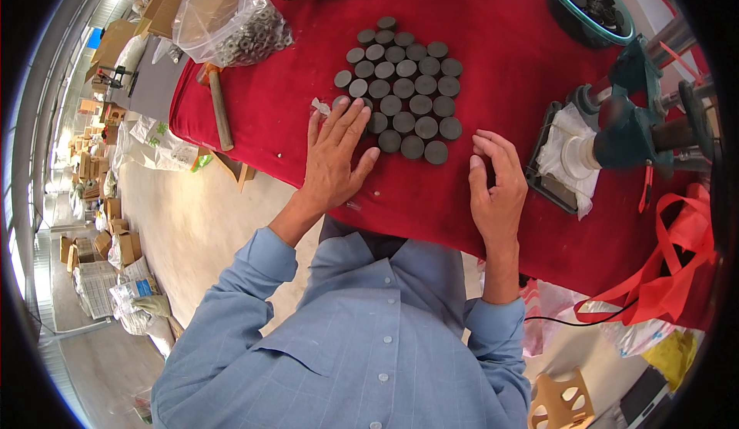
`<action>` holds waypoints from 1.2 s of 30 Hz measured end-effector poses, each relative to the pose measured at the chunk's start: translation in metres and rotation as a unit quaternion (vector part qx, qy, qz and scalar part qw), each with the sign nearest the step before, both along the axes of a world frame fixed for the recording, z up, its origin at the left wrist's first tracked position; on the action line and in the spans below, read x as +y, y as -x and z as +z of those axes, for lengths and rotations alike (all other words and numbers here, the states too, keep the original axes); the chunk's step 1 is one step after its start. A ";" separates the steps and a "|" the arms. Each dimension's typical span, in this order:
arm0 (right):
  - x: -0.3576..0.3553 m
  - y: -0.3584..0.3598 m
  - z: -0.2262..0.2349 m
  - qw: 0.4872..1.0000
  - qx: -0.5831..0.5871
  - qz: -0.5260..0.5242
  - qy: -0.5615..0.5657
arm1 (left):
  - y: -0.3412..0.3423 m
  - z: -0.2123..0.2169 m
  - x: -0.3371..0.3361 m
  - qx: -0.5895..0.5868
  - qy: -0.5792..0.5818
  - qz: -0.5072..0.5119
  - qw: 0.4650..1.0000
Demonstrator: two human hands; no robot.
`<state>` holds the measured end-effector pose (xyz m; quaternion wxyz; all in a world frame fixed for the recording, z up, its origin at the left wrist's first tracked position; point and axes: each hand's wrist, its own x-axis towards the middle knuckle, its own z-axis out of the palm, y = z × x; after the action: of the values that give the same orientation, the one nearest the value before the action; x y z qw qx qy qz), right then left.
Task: The person inserts metal rings into rubber discs by hand, then uses a hand-operated press machine to secure them.
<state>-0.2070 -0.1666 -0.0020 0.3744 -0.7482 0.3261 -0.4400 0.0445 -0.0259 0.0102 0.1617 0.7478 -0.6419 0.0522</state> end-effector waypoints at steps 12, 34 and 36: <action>0.001 -0.001 0.005 0.998 0.053 -0.029 0.019 | -0.020 0.006 -0.008 0.127 0.030 -0.006 0.991; 0.003 -0.007 0.008 0.996 0.071 -0.054 -0.022 | -0.096 -0.011 -0.146 -0.006 0.013 -0.117 0.993; 0.005 -0.009 0.011 0.995 0.072 -0.057 -0.032 | -0.093 -0.009 -0.143 -0.017 0.004 -0.118 0.993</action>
<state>-0.1983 -0.1613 0.0087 0.3485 -0.7459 0.4081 -0.3945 0.1376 -0.1689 0.0013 0.1589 0.6653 -0.7278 0.0481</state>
